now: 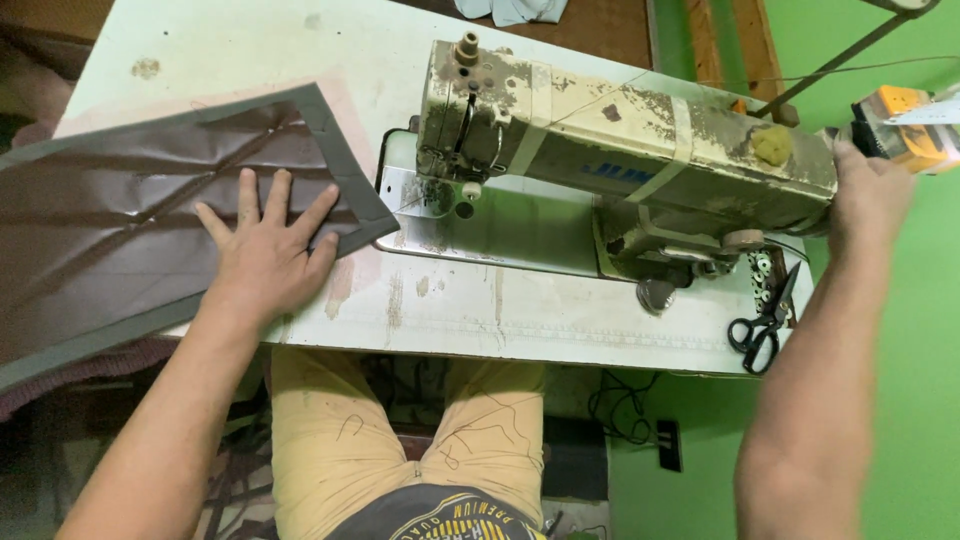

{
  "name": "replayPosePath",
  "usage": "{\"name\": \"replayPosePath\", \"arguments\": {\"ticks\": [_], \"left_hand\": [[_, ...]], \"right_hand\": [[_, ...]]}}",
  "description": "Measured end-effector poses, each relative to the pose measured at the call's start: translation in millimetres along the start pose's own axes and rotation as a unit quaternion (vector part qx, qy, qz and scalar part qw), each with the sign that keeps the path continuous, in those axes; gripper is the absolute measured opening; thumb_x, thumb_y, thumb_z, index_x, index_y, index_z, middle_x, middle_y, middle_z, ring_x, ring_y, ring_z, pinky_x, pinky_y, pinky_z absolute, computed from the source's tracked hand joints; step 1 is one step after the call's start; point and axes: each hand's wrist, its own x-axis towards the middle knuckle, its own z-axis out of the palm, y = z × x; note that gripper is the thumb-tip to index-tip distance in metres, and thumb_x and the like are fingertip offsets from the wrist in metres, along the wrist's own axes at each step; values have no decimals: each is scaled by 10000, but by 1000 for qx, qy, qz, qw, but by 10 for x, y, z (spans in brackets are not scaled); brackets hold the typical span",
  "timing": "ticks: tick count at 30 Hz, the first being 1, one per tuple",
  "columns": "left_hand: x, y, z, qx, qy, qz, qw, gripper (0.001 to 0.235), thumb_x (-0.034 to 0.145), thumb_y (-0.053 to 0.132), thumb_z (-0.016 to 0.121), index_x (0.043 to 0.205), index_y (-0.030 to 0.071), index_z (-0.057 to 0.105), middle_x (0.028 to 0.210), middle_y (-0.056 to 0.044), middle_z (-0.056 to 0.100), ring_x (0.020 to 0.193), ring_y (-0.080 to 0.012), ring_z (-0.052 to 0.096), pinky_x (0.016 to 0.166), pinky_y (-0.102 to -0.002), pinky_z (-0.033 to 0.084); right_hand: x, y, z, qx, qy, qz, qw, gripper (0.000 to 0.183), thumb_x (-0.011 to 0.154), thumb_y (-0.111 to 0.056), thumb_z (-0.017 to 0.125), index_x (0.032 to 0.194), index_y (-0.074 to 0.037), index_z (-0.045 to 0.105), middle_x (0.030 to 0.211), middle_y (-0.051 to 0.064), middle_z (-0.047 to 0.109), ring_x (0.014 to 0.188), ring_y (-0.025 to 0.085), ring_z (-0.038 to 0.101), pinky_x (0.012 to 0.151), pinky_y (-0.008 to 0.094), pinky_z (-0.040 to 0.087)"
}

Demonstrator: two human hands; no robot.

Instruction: Using an industrial sewing machine to sew a quilted pattern onto a piece of brown synthetic leather.

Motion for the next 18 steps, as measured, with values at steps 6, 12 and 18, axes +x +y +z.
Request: {"name": "replayPosePath", "arguments": {"ticks": [6,12,18], "left_hand": [[53,-6,-12,-1,0,-6,1000,644,973,586,208,1601,444,196,1716,-116,73,1561,-423,-77,1119,-789,-71],[-42,-73,-6,12,-2,-3,1000,643,970,594,198,1599,460,191,1714,-119,84,1563,-421,-64,1111,-794,-64],[-424,-347,8,27,-7,-11,1000,624,963,610,220,1574,484,249,1709,-102,120,1577,-401,-30,1115,-799,-22]], "right_hand": [[-274,1067,405,189,176,-273,927,295,1184,-318,380,972,-119,434,923,30,419,831,176,378,735,353,331],[-2,-231,-161,-137,-69,37,987,359,1177,-415,586,1067,-78,637,941,81,629,771,204,560,659,425,485],[47,274,38,-20,21,-66,997,368,1209,-306,627,901,-161,487,837,5,473,739,161,410,645,395,322]]}}
